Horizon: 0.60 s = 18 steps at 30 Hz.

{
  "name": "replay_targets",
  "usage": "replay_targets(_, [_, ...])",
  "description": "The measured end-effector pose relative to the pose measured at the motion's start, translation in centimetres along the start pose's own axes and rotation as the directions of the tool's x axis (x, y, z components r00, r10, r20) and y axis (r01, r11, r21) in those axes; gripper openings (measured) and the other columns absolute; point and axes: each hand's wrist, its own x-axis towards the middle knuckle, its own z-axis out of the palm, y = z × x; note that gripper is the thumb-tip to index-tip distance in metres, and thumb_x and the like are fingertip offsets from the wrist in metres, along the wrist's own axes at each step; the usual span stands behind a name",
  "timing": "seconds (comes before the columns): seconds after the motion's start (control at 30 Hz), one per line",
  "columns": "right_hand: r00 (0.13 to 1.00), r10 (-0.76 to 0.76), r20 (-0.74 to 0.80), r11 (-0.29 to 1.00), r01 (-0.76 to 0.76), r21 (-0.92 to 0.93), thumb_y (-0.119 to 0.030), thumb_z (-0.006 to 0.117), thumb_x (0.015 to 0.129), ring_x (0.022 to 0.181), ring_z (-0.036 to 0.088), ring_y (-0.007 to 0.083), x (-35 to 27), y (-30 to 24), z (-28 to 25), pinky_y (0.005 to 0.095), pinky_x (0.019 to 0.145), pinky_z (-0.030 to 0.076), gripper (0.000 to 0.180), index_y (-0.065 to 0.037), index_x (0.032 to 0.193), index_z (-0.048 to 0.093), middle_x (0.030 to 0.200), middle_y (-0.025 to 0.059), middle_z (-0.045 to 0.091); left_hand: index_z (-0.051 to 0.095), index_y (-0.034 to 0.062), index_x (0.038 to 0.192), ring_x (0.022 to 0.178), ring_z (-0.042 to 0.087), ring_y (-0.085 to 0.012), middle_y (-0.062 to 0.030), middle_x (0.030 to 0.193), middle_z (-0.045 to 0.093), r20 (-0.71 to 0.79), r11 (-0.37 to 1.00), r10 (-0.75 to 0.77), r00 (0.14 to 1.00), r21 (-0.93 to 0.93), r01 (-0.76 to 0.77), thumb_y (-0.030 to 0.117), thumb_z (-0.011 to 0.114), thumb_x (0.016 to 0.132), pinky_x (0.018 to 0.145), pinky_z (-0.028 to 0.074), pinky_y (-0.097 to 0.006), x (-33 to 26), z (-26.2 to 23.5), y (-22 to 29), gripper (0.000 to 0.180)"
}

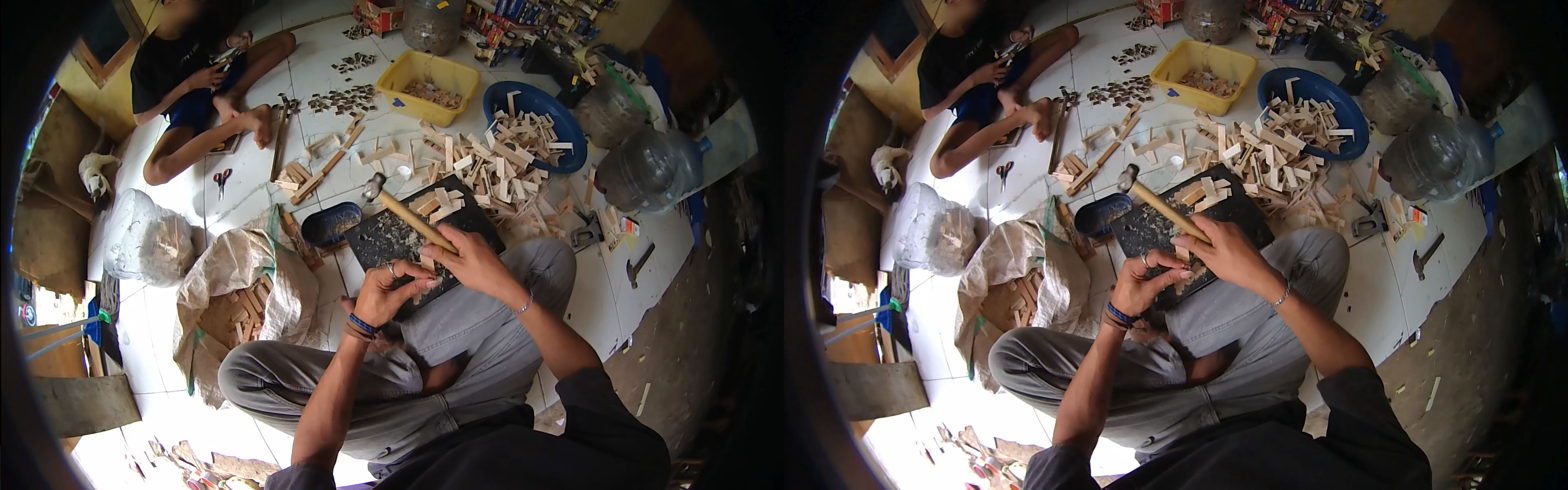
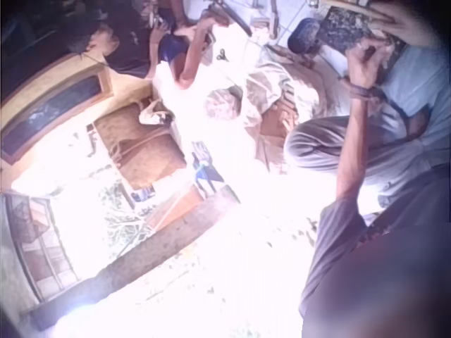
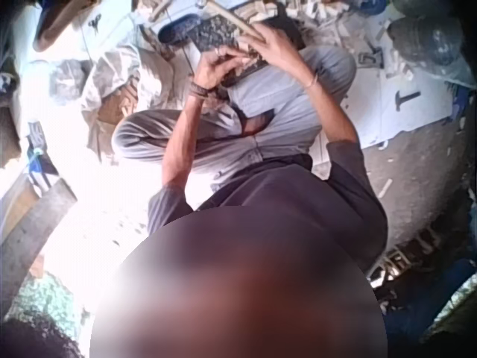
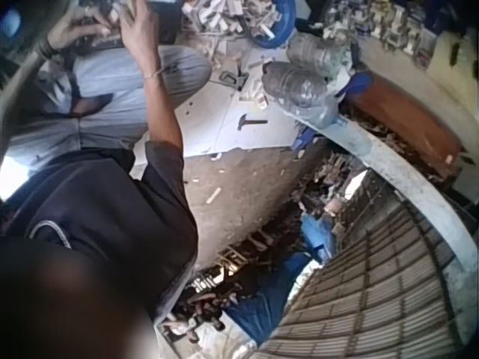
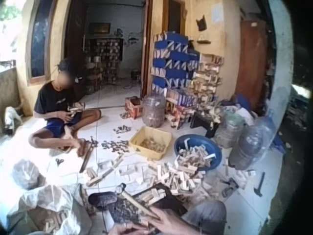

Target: The person sits on the floor and uses a hammer to split small wooden pieces on a black cutting board. They repeatedly pick up wood from a sack, split it into smaller pieces, and place the finished pieces into a blue bowl.

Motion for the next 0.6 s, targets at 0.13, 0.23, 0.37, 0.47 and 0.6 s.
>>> replay_targets(0.13, [0.992,-0.056,-0.112,0.996,0.048,-0.073,-0.023,0.065,0.104,0.077,0.071,0.0401,-2.7,-2.5,-3.2,0.0433,0.063,0.052,0.025,0.000,0.111,0.058,0.088,0.0225,0.069,0.077,0.0038,0.104,0.086,0.072,-0.0110,-0.0055,0.095,0.078,-0.002,1.000,0.012,1.000,0.009,-0.012,0.013,0.079,0.093,0.077,0.056,-0.028,0.0,-0.1,0.2,0.014])
replay_targets(0.23, [0.995,-0.056,-0.077,0.974,0.038,-0.223,-0.016,0.061,0.105,0.082,0.072,0.0397,-6.4,-3.9,-5.9,0.0428,0.064,0.053,0.028,-0.003,0.130,0.059,0.092,0.0234,0.071,0.076,0.0020,0.103,0.091,0.071,-0.0113,-0.0067,0.098,0.078,0.014,1.000,0.001,1.000,-0.007,-0.001,0.009,0.079,0.093,0.082,0.056,-0.028,0.0,-0.1,0.1,0.013])
replay_targets(0.37, [0.995,-0.050,0.084,0.936,0.076,-0.343,-0.011,0.060,0.104,0.075,0.070,0.0365,-11.0,-4.2,-6.8,0.0434,0.065,0.052,0.052,-0.012,0.154,0.048,0.088,0.0207,0.068,0.079,0.0050,0.104,0.086,0.072,-0.0132,-0.0076,0.095,0.078,-0.005,0.998,0.061,0.998,0.022,-0.060,0.014,0.080,0.093,0.077,0.056,-0.029,0.1,0.0,0.1,0.014])
replay_targets(0.47, [0.986,-0.121,0.117,0.898,0.159,-0.411,-0.007,0.061,0.102,0.067,0.065,0.0320,-13.0,-4.0,-6.1,0.0426,0.064,0.052,0.060,-0.016,0.159,0.044,0.083,0.0162,0.062,0.078,0.0050,0.105,0.087,0.072,-0.0139,-0.0079,0.095,0.078,-0.004,0.997,0.073,0.997,0.040,-0.073,0.012,0.080,0.093,0.078,0.056,-0.029,-0.1,0.0,0.2,0.014])
replay_targets(0.6, [0.993,-0.084,0.088,0.906,0.113,-0.408,-0.007,0.061,0.102,0.070,0.066,0.0314,-13.4,-4.1,-6.0,0.0420,0.065,0.052,0.060,-0.016,0.159,0.045,0.085,0.0165,0.064,0.078,0.0049,0.105,0.087,0.072,-0.0147,-0.0082,0.097,0.077,-0.001,0.993,0.061,0.998,0.101,-0.061,0.011,0.079,0.093,0.080,0.055,-0.029,0.0,-0.1,0.4,0.013])
